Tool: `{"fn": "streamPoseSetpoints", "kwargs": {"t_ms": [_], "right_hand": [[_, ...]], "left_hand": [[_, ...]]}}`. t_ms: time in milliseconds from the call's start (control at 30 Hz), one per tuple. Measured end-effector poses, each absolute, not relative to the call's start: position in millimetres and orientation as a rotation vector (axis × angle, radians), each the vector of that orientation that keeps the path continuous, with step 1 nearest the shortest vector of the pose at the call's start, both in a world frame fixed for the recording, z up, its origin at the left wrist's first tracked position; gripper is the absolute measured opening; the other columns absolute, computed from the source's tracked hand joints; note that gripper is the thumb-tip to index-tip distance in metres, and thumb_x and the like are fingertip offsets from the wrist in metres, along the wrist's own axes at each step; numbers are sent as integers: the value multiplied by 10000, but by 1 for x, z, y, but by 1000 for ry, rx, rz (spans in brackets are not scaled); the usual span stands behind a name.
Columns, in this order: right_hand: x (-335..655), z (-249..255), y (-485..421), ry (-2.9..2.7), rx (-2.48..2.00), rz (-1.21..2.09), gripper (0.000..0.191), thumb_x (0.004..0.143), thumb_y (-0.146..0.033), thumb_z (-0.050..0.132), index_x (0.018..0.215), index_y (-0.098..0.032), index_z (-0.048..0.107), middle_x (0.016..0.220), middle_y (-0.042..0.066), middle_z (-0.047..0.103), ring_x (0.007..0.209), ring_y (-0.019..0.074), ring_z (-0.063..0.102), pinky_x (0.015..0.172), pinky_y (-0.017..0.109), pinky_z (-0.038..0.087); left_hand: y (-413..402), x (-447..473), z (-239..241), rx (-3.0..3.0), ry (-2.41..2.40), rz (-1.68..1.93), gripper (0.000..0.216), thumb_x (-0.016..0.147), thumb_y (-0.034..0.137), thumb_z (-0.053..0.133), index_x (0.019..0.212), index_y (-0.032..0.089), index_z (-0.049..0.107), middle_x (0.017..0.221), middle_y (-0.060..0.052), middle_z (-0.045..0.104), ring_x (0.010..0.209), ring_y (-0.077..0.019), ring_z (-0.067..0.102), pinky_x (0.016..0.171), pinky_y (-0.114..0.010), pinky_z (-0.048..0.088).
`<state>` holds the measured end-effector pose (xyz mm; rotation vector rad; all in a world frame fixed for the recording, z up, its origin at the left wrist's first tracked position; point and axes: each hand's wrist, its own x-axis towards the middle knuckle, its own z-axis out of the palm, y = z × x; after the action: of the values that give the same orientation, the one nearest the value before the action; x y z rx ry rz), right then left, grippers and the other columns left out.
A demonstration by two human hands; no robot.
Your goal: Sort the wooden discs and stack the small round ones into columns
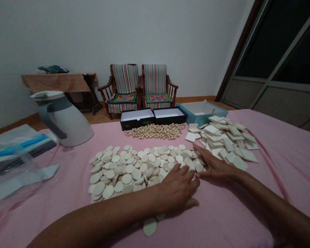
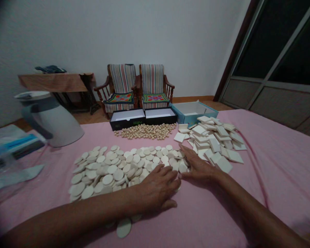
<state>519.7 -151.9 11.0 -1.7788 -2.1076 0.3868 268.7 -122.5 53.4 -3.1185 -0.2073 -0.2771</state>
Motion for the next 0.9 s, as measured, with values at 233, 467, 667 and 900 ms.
{"fn": "streamPoseSetpoints", "kwargs": {"t_ms": [233,467,667,900], "right_hand": [[490,7,-131,-2198,-1457,255,752,796,-367,584,1463,-199,279,1434,147,390,1314,299,343,1079,497,279],[465,5,-120,-2143,-1276,239,653,793,-337,622,1391,-233,383,1335,135,429,1244,289,378,1037,487,330],[426,16,-106,-2031,-1159,323,465,759,-182,616,1218,-215,546,1143,103,496,1100,236,466,949,405,416],[376,16,-80,-1950,-1140,348,393,685,-43,558,1035,-213,616,1057,63,520,1019,207,487,888,360,425]], "left_hand": [[-115,273,53,-3059,-285,-266,148,896,303,506,949,168,536,1029,-66,527,1045,-260,453,904,-423,375],[-103,254,58,-3016,-451,-161,116,880,241,477,962,162,500,991,-75,527,947,-239,483,822,-387,414],[-95,234,54,-3024,-595,-137,225,813,292,556,977,156,483,980,-78,544,896,-237,513,802,-386,435],[-81,204,55,-3036,-782,-374,199,806,230,540,979,169,462,1010,-90,560,926,-240,525,806,-383,466]]}}
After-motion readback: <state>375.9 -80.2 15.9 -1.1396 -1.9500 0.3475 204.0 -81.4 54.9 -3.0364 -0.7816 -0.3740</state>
